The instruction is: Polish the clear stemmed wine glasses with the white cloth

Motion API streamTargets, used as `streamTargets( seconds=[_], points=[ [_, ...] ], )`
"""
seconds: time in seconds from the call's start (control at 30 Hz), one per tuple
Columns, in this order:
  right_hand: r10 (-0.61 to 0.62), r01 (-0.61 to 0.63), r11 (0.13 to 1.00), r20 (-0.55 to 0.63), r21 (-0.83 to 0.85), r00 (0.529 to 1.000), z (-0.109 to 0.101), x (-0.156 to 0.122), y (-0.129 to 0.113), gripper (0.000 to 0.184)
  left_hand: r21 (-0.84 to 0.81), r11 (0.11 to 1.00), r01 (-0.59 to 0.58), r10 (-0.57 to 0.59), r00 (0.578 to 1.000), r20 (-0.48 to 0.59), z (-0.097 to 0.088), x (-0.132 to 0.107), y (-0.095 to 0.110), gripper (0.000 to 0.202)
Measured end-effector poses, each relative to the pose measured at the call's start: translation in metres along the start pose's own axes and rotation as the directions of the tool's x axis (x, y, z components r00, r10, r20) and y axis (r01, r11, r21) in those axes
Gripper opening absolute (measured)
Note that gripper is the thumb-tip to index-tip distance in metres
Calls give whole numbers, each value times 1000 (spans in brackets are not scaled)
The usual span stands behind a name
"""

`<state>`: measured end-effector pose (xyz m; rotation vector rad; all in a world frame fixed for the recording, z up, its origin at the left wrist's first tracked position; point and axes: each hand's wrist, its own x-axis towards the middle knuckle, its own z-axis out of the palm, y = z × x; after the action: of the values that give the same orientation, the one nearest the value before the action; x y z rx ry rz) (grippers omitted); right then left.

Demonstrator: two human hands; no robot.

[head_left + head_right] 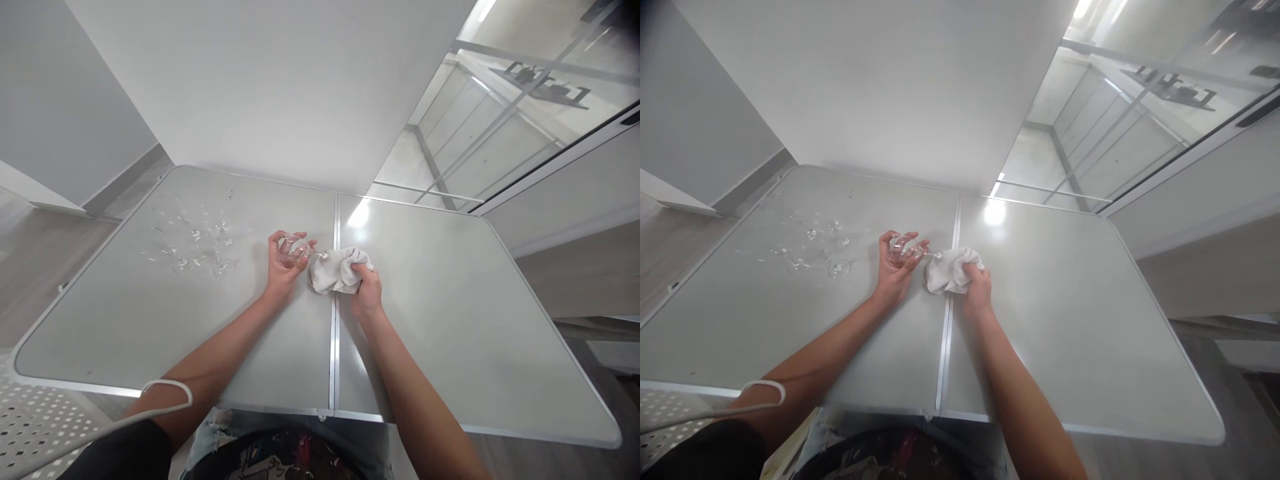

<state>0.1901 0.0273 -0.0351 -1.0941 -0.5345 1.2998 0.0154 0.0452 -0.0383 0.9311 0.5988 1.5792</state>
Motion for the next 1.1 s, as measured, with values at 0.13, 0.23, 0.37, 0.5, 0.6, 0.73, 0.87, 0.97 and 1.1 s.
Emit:
streamTargets(
  seconds=[0.13, 0.23, 0.37, 0.5, 0.6, 0.73, 0.87, 0.97, 1.1],
  points=[
    [12, -12, 1000, 13, 3, 1000, 2, 1, 0, 10, 8, 1000, -1, 1, 1000, -13, 0, 1, 0, 63],
    [10, -10, 1000, -13, -9, 1000, 4, -2, -1, 11, 2, 1000, -8, 8, 999, -32, -1, 1, 0, 62],
    [-167, 157, 974, -51, -161, 985, 4, -13, -6, 13, -1, 1000, -7, 7, 998, -61, -2, 0, -3, 59],
    [-351, 411, 793, 213, -449, 912, 8, -26, -7, 19, 72, 996, 51, -52, 999, 9, -2, -3, -6, 62],
    [-326, 512, 744, 436, -430, 839, 13, -30, -4, 28, 132, 983, 124, -139, 983, 117, -1, -7, -5, 66],
    [-311, 532, 798, 564, -283, 765, 18, -32, -5, 45, 200, 956, 216, -253, 949, 186, 0, -14, -5, 71],
    [-256, 443, 857, 529, -263, 809, 15, -33, -7, 49, 241, 933, 266, -333, 892, 305, -1, -19, -5, 74],
    [-258, 377, 902, 436, -211, 862, 11, -29, -8, 34, 256, 933, 253, -333, 877, 345, 0, -19, -4, 68],
    [-458, 481, 866, 168, -141, 873, 6, -20, -16, 34, 193, 960, 205, -253, 927, 275, 0, -13, -3, 69]
  ],
)
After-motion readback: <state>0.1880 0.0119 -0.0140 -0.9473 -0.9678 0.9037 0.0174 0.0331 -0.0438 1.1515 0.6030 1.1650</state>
